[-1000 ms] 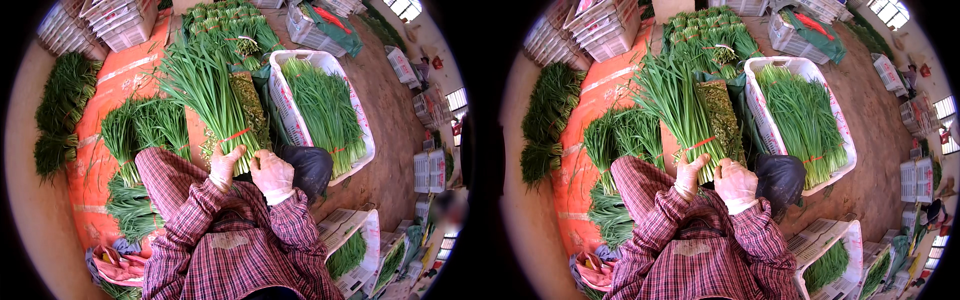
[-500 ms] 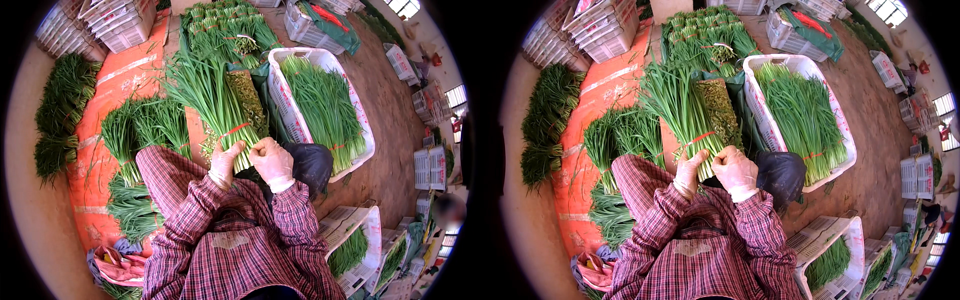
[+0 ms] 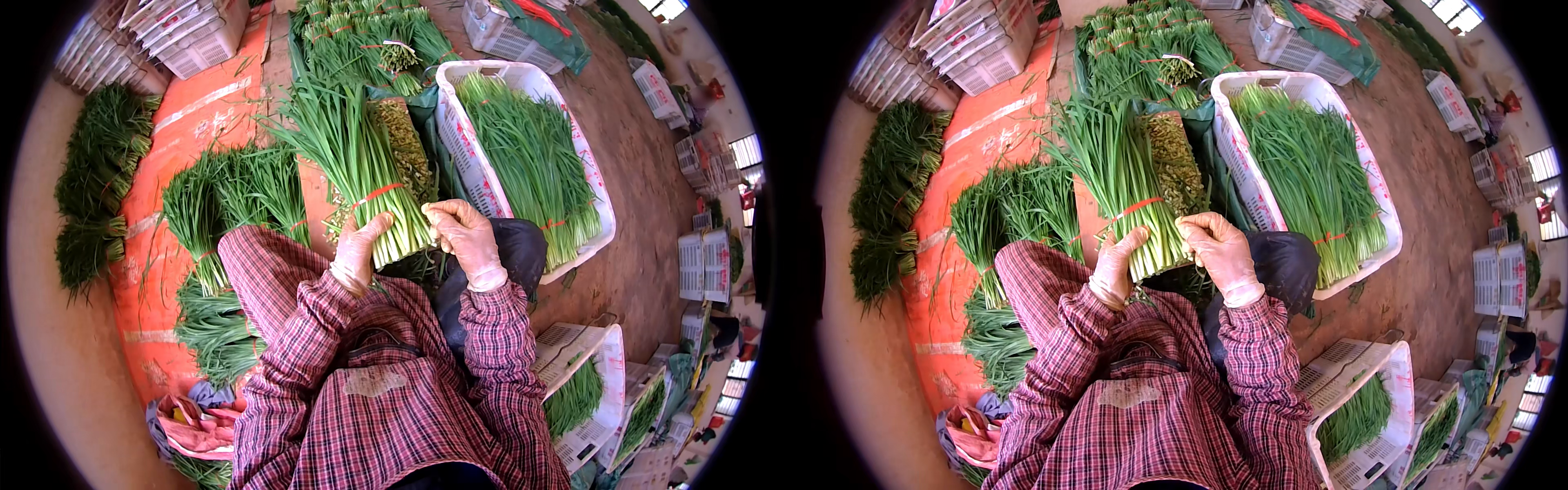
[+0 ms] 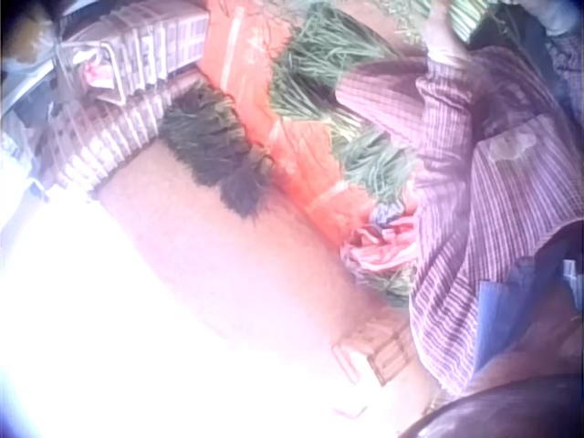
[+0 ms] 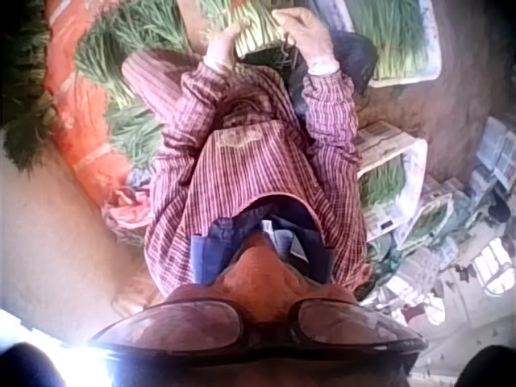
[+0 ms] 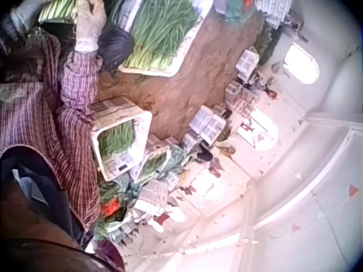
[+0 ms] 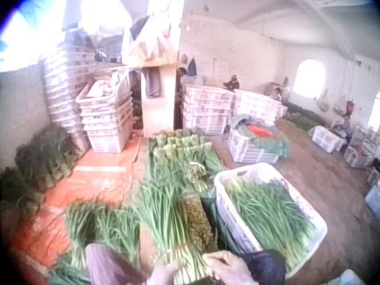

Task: The person trims the ends of bundled green chives using a knife, secures them with red bands, and places them into a white plastic bin.

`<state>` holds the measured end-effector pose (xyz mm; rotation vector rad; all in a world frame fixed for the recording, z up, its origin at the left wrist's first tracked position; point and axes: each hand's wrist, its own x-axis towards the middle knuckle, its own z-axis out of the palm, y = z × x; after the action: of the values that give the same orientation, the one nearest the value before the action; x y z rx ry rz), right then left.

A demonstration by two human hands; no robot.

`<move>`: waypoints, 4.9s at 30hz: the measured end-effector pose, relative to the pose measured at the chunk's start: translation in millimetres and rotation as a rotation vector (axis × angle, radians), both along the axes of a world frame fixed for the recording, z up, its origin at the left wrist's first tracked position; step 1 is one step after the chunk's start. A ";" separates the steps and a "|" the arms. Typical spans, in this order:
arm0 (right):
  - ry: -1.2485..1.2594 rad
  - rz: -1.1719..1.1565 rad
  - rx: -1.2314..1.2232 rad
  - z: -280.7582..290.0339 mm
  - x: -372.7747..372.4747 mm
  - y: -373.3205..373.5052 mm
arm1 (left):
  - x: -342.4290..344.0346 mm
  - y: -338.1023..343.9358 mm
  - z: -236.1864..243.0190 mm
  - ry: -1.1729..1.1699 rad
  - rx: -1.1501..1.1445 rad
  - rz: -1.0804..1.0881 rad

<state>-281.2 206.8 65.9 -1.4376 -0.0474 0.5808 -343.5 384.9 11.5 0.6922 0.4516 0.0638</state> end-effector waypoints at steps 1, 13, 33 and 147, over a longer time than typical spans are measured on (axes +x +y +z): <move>-0.035 -0.056 -0.022 -0.7 -0.5 1.2 | -0.7 0.9 -1.4 -0.004 -0.007 -0.017; -0.356 0.048 -0.353 -53.0 -9.9 9.0 | 19.4 57.5 -0.8 0.092 0.618 -0.282; -0.509 0.266 -0.613 -78.5 -16.1 40.2 | -21.2 74.9 -51.4 0.256 1.726 -0.472; 0.106 1.223 -0.812 13.2 28.4 29.7 | -2.4 3.5 -84.1 0.451 1.944 -0.536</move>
<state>-252.8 236.5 79.1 -2.0782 -0.7092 1.8220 -345.9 388.4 -72.6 2.7572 0.5247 -0.2100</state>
